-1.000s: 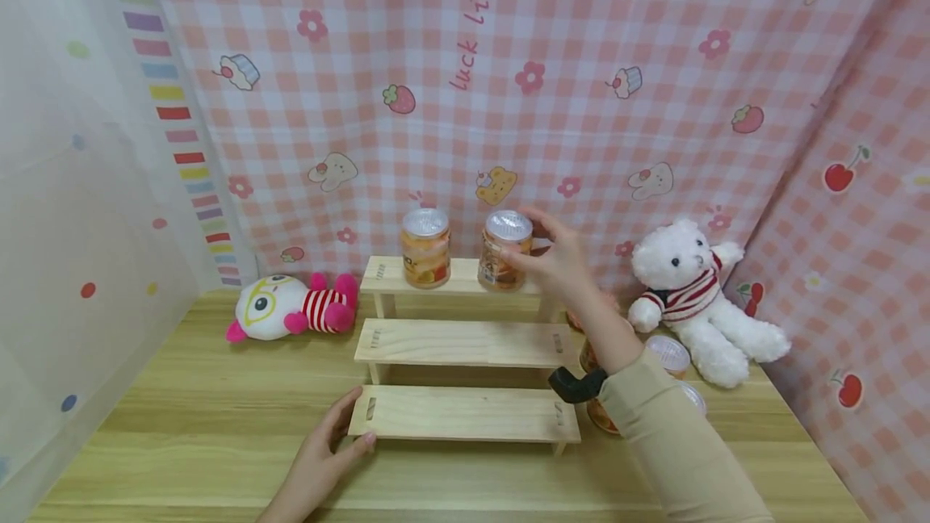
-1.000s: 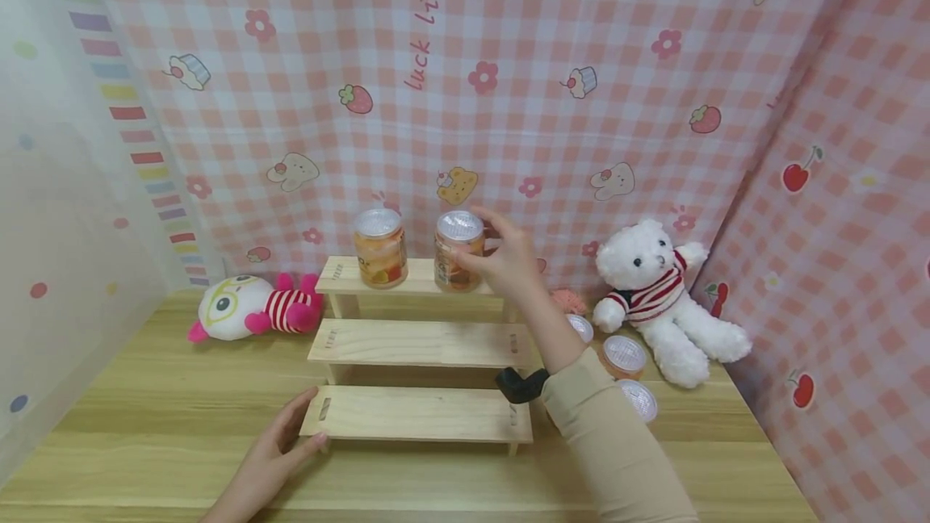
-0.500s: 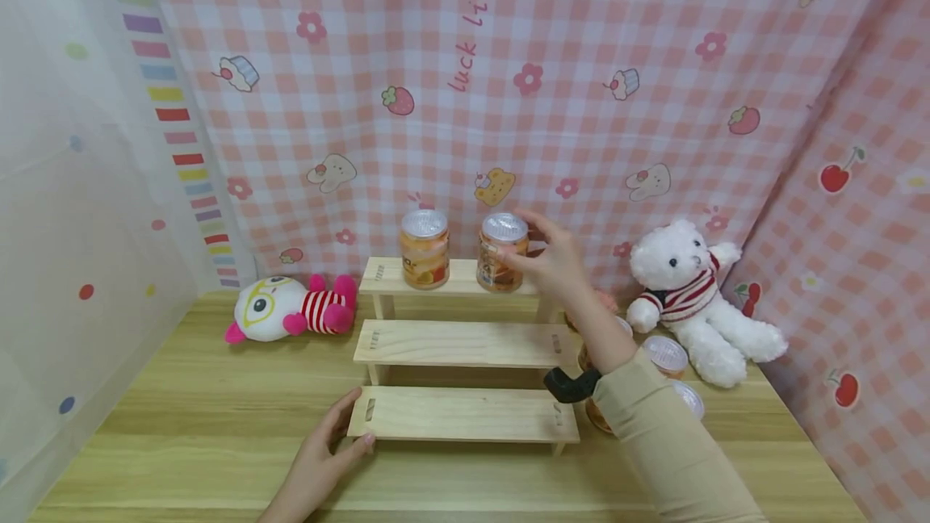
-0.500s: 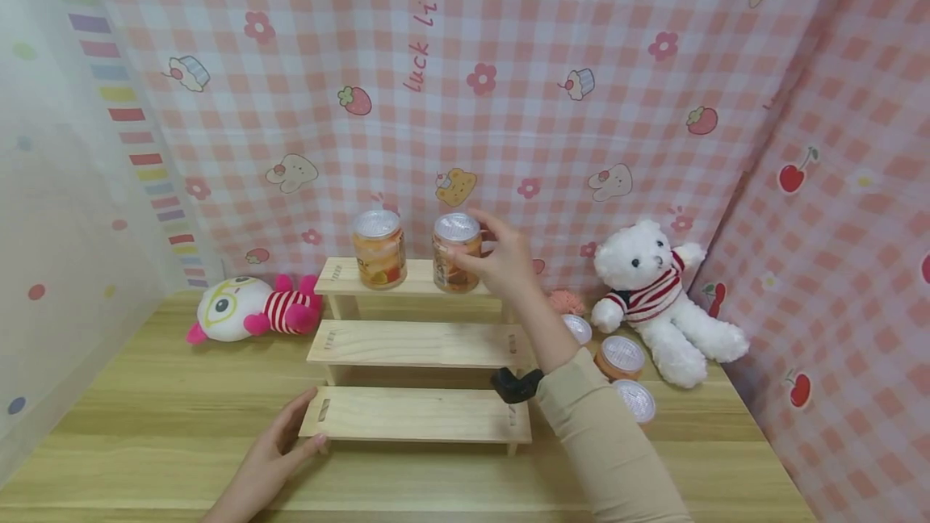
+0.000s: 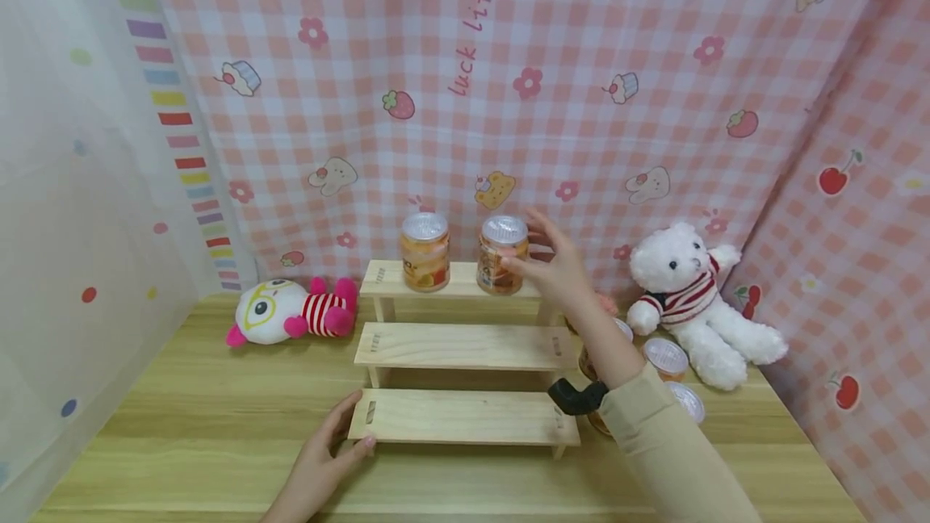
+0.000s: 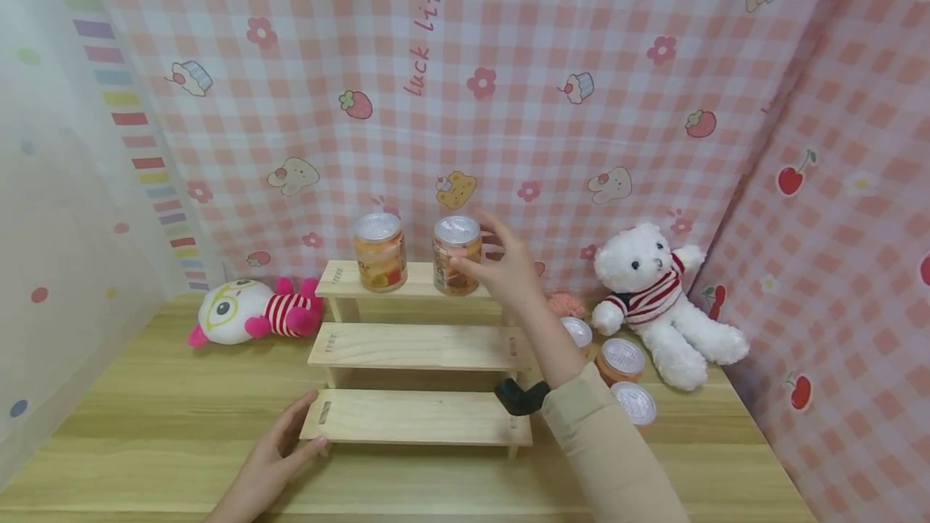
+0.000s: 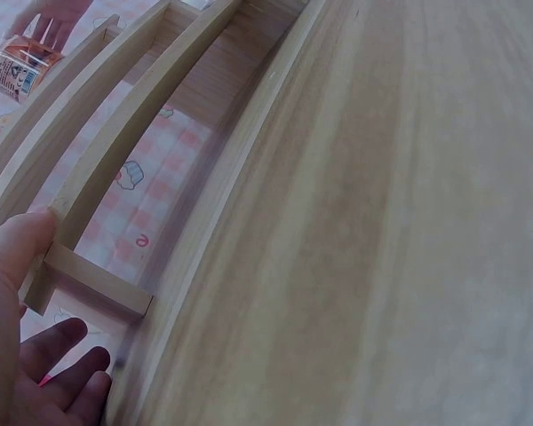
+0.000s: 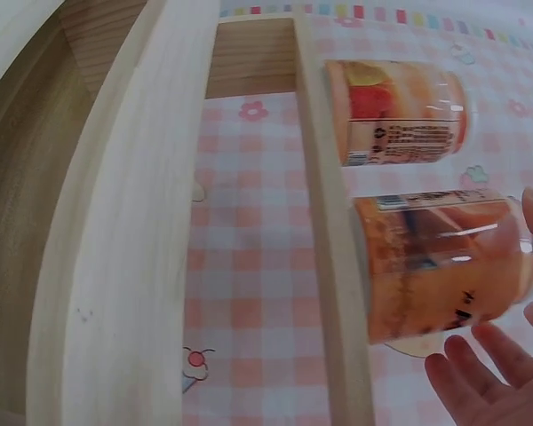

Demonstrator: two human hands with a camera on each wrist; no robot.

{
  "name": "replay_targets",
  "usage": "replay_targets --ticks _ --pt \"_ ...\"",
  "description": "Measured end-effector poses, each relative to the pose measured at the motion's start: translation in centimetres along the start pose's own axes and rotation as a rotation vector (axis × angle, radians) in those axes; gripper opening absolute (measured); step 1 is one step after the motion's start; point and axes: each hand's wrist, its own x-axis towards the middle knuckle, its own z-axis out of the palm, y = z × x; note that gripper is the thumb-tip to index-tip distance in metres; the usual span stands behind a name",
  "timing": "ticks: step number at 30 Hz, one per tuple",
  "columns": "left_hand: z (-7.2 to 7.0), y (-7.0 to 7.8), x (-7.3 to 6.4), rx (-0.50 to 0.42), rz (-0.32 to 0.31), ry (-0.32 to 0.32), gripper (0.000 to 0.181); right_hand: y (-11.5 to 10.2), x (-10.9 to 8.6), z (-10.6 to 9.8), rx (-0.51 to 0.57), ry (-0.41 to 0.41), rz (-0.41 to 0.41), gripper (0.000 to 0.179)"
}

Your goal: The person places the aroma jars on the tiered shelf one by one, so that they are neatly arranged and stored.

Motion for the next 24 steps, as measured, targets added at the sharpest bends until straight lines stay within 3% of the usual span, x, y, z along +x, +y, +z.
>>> replay_targets --ticks 5,11,20,24 --pt "0.0 0.0 -0.1 -0.006 0.006 0.001 0.065 -0.1 -1.2 -1.0 0.031 0.024 -0.027 0.079" --pt "0.0 -0.1 0.0 -0.015 -0.003 -0.006 0.066 0.0 -3.4 -2.4 -0.003 0.056 -0.041 0.069" --pt "0.0 0.1 0.0 -0.014 -0.027 -0.011 0.066 0.1 -6.5 -3.9 0.031 0.095 -0.018 0.066" --pt "-0.1 0.1 0.1 -0.007 -0.021 -0.013 0.067 0.4 -8.0 -4.5 0.019 0.112 -0.052 0.065"
